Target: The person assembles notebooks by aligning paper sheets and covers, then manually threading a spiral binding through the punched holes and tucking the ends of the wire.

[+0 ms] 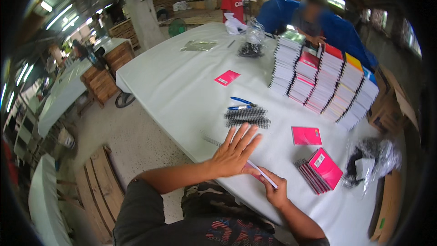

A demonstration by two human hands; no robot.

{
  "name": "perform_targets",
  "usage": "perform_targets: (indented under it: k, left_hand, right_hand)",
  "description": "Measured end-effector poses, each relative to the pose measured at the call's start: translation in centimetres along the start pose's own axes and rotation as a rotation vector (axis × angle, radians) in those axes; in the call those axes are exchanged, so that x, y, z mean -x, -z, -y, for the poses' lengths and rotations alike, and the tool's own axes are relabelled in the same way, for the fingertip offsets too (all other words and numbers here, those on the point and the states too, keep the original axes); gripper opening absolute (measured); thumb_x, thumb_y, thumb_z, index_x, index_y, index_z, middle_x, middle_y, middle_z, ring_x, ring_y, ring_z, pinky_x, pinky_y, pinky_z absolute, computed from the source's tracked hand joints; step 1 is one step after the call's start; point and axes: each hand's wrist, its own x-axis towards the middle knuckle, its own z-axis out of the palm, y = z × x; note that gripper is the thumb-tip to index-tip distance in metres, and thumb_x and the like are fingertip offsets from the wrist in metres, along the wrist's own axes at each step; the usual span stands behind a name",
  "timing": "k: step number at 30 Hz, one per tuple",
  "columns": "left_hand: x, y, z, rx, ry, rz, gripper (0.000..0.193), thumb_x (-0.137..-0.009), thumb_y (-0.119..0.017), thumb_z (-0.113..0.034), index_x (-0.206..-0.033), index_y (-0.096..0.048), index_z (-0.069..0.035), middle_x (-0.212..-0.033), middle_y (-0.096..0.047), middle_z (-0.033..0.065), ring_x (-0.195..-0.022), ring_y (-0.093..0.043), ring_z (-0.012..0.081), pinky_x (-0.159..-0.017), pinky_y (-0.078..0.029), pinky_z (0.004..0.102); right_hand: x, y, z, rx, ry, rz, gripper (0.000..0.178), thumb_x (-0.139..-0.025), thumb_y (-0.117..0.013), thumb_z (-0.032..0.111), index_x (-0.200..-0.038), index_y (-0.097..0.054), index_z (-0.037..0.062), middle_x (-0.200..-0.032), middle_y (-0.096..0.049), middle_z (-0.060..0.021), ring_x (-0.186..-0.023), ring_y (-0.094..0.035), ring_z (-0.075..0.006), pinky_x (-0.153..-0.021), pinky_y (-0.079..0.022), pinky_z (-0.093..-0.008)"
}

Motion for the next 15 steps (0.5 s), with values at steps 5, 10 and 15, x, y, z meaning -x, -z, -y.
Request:
perform_targets:
  k: [5, 10, 15]
  left_hand:
    - [6.5, -4.7, -3.0, -0.042, -0.237, 0.043, 0.099, -0.080, -0.035, -0.073, -0.133, -0.028, 0.011, -0.141, -0.015, 0.0338, -0.133, -0.013, 0.0464, -0.106, -0.007, 0.0576]
    - [5.4, -8.0, 0.3, 0.111, 0.205, -0.617, 0.097, -0.081, -0.037, -0.070, -0.135, -0.025, 0.010, -0.140, -0.018, 0.0319, -0.127, -0.011, 0.0533, -0.096, -0.003, 0.0700]
    - [9.2, -9.0, -4.6, 0.252, -0.277, -0.256, 0.080, -0.084, -0.042, -0.065, -0.123, -0.040, 0.005, -0.131, -0.030, 0.0323, -0.121, -0.029, 0.0478, -0.092, -0.020, 0.0683]
  right_hand:
    - [1.0, -0.7, 0.5, -0.095, -0.075, -0.058, 0.034, -0.084, -0.052, -0.003, -0.117, -0.058, 0.0037, -0.106, -0.063, -0.0165, -0.092, -0.063, -0.0235, -0.081, -0.049, -0.0297]
    - [1.5, -1.0, 1.4, 0.050, 0.174, 0.197, 0.056, -0.073, -0.049, -0.012, -0.125, -0.051, 0.0075, -0.121, -0.056, -0.0136, -0.105, -0.058, -0.0299, -0.088, -0.048, -0.0335]
    - [1.5, -0.8, 0.8, -0.026, 0.121, 0.050, 0.059, -0.072, -0.052, -0.010, -0.128, -0.049, 0.0086, -0.119, -0.057, -0.0146, -0.099, -0.060, -0.0301, -0.086, -0.050, -0.0340]
